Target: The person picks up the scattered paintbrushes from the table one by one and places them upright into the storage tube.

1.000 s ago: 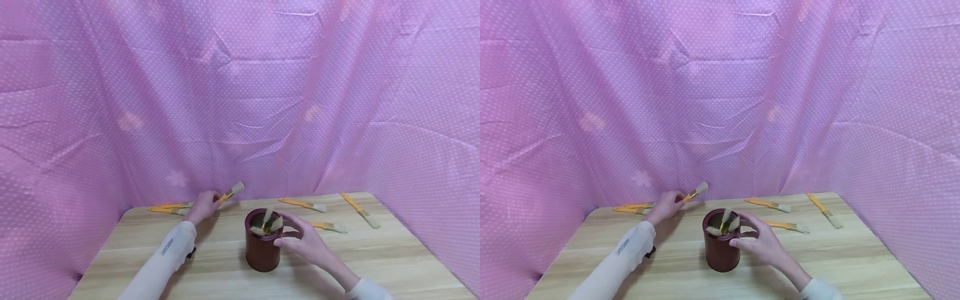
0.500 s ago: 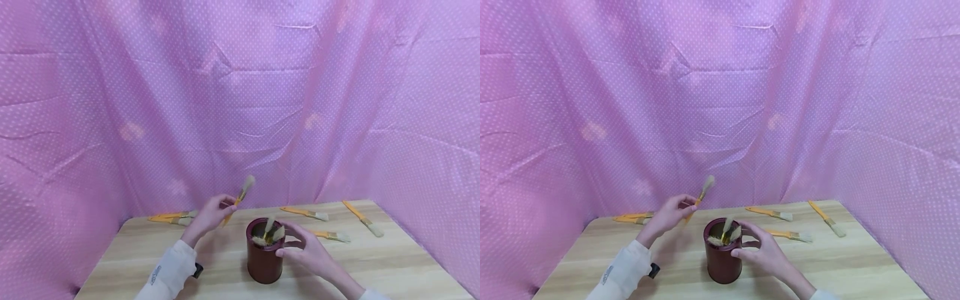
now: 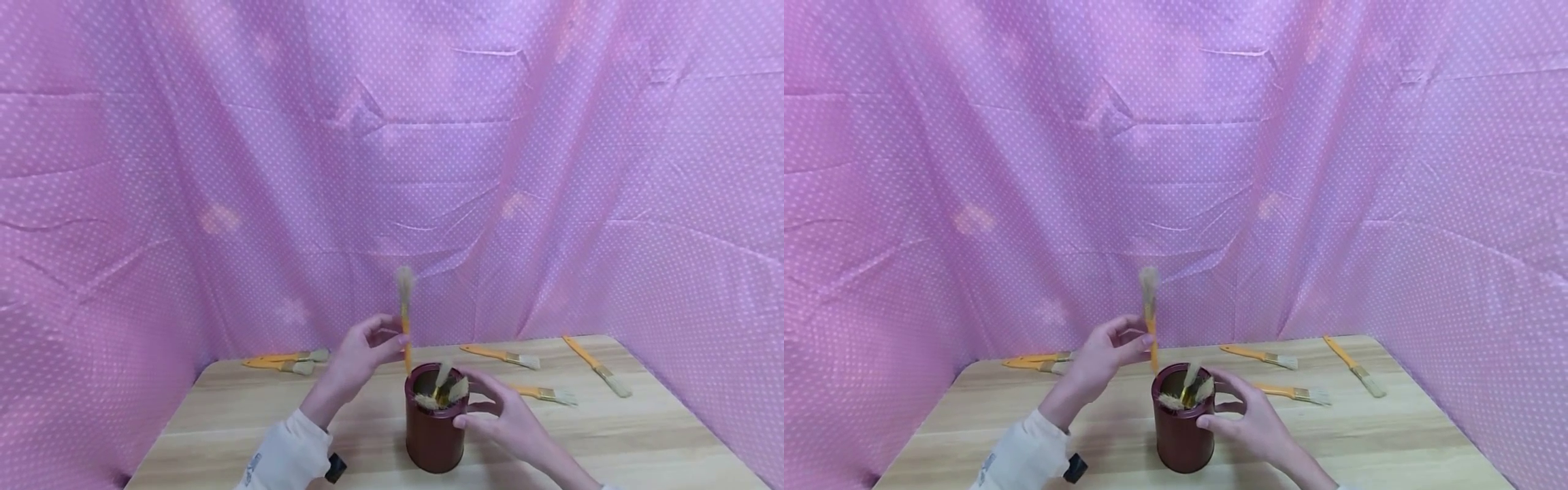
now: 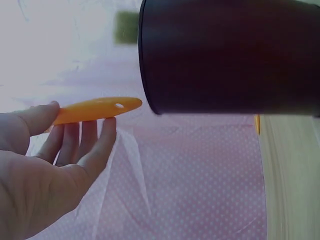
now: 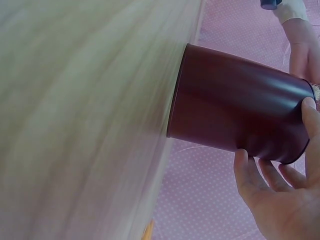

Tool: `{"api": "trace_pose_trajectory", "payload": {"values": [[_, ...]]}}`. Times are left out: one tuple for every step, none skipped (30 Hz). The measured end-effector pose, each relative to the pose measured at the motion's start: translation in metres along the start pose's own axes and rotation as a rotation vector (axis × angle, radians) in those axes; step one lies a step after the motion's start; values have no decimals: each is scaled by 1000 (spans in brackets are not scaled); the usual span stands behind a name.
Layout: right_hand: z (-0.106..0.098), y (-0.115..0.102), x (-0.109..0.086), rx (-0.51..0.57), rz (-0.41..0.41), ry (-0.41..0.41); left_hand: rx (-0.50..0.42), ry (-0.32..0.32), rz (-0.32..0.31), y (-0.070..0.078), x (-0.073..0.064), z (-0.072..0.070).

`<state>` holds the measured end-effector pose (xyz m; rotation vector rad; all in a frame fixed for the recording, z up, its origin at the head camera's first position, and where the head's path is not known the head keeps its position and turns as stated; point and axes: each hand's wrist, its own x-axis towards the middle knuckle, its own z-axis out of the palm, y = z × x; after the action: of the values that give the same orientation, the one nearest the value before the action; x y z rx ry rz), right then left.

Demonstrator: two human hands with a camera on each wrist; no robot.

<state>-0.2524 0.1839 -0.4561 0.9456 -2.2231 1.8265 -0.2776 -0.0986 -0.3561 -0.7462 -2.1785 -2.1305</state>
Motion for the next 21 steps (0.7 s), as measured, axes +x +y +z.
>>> {"api": "trace_pose_trajectory", "payload": {"values": [[0, 0, 0, -2, 1, 1, -6, -3, 4, 0, -1, 3], [0, 1, -1, -2, 1, 2, -4, -6, 9, 0, -2, 5], [0, 1, -1, -3, 1, 4, 0, -10, 18, -1, -3, 7], [0, 1, -1, -3, -1, 5, 10, -14, 29, -2, -3, 9], [0, 1, -1, -4, -3, 5, 25, -19, 39, -3, -3, 11], [0, 1, 0, -6, -3, 6, 38, -28, 48, -4, -4, 12], [0, 1, 0, -7, -6, 4, 55, -35, 52, -5, -4, 13], [0, 1, 0, -6, -7, 3, 68, -45, 55, -6, -4, 14], [1, 2, 1, -4, -5, 1, 83, -52, 55, -8, -4, 14], [1, 1, 1, -1, -5, 0, 99, -60, 52, -9, -4, 15], [1, 2, 1, 1, -3, -2, 118, -67, 46, -10, -5, 15], [1, 2, 2, 1, -5, -4, 133, -74, 39, -11, -5, 16], [1, 2, 2, 1, -8, -6, 152, -78, 33, -11, -5, 16], [1, 2, 2, 1, -10, -6, 170, -83, 27, -12, -5, 17], [1, 2, 2, 1, -13, -6, 189, -86, 24, -12, -5, 17], [1, 2, 2, -2, -17, -6, 207, -92, 21, -13, -5, 18], [1, 2, 3, -3, -20, -6, 226, -95, 18, -13, -5, 18], [1, 2, 3, -5, -23, -5, 239, -99, 14, -13, -5, 18], [0, 2, 3, -5, -21, -5, 250, -100, 9, -14, -5, 19], [0, 1, 3, -6, -16, -4, 258, -100, 8, -14, -6, 19], [1, 1, 3, -5, -12, -2, 267, -101, 7, -15, -6, 19]]}}
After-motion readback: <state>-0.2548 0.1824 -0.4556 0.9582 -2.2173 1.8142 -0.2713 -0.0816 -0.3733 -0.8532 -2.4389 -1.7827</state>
